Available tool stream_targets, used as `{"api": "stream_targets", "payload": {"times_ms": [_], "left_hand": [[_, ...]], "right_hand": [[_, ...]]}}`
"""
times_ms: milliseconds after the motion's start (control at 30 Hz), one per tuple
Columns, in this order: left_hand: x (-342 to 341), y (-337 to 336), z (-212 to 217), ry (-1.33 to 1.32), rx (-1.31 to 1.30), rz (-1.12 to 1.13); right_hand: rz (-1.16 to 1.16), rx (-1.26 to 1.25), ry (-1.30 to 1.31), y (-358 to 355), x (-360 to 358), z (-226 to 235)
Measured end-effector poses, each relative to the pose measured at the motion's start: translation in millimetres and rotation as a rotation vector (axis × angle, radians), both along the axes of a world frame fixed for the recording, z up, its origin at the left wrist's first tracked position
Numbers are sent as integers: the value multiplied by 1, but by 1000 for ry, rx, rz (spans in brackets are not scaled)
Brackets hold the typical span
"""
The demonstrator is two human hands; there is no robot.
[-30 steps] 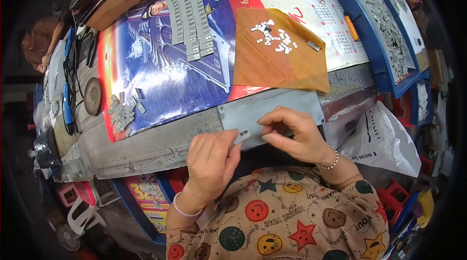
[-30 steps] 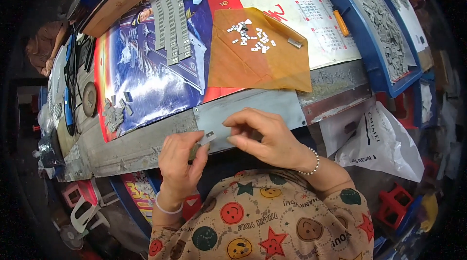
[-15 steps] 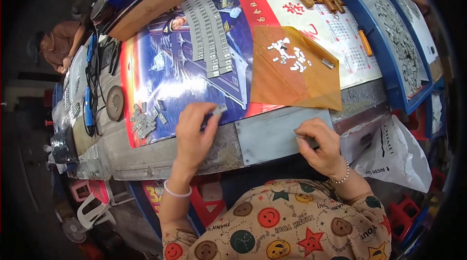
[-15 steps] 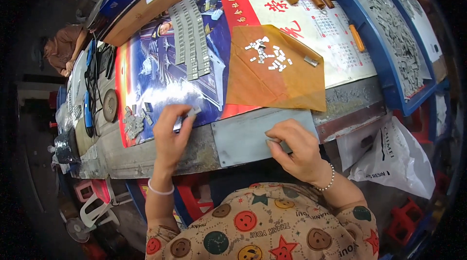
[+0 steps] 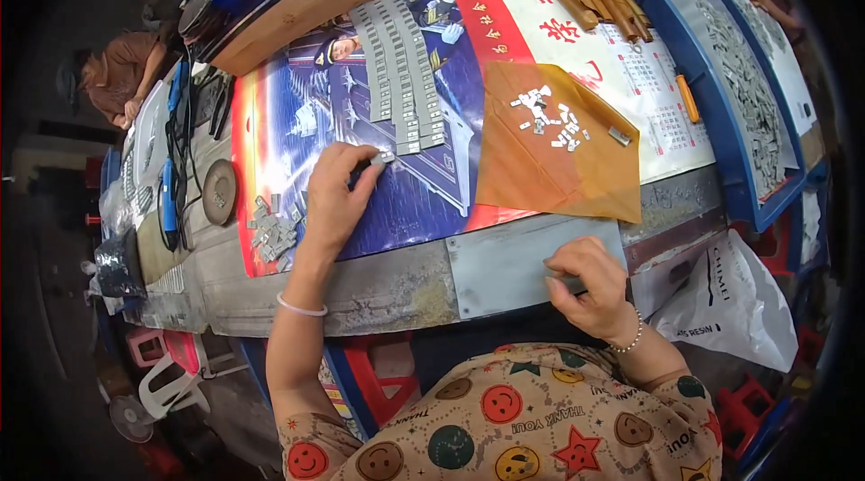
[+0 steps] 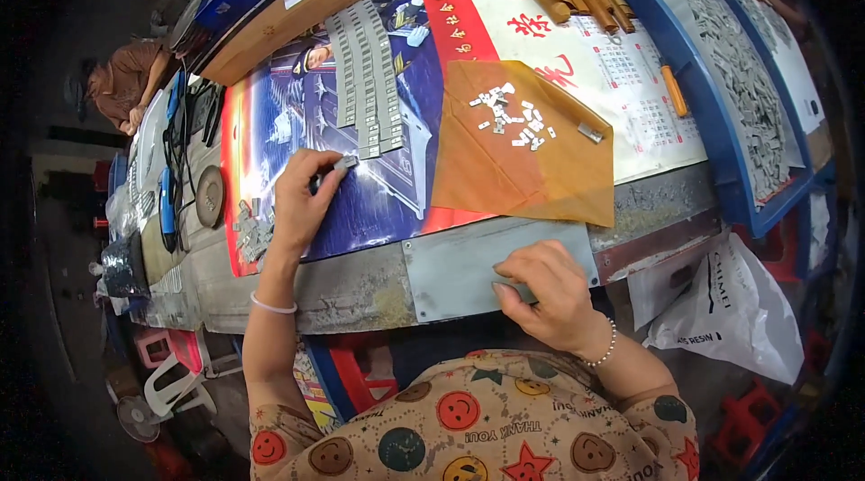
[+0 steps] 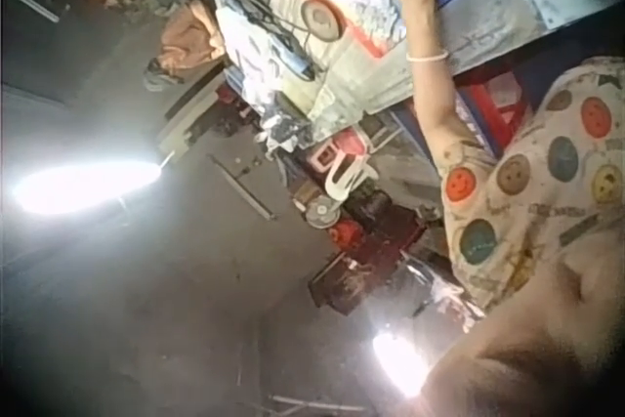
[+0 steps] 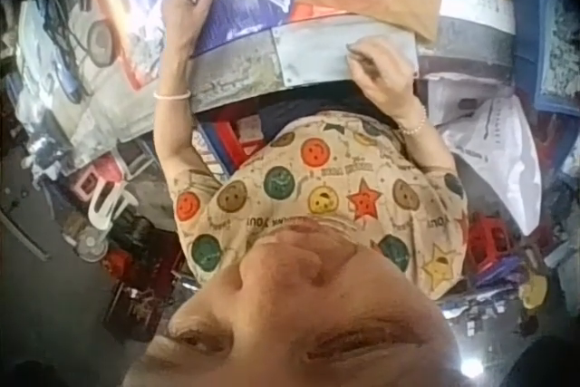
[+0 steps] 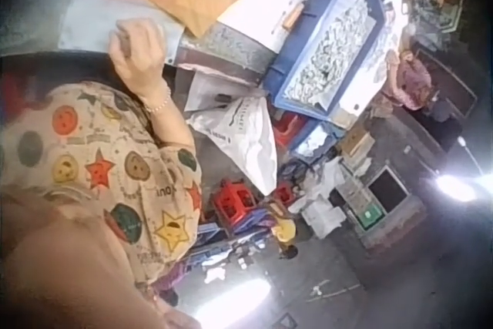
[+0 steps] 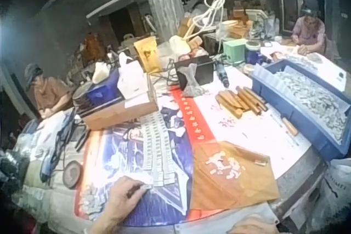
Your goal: Sorting and inspecting small metallic components at a workbench.
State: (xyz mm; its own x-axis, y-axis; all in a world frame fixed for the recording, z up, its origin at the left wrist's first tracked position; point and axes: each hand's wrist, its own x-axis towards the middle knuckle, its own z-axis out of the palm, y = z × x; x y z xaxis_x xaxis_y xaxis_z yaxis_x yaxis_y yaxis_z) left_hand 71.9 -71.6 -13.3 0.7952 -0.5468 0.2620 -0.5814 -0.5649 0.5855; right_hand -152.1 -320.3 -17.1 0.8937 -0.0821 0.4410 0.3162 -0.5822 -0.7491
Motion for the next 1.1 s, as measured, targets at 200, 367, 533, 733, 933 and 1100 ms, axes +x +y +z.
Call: {"api": "stream_targets", "payload": {"times_ms": [200, 367, 533, 733, 933, 1100], "left_hand": [[30, 4, -5, -35, 15, -24], [41, -3, -6, -21, -4, -80], [47, -6, -6, 26, -43, -92], [56, -9, -6, -93, 44, -165], [58, -10, -5, -150, 53, -208], [51, 0, 2, -221, 85, -200]], "right_hand": [[-3, -35, 2, 1, 1, 0], [-5, -63, 4, 4, 1, 0], [-10, -79, 5, 4, 1, 0], [-11, -105, -4, 4, 2, 1], [-20, -125, -17, 5, 4, 2], [-22, -132, -29, 9, 4, 1]]}}
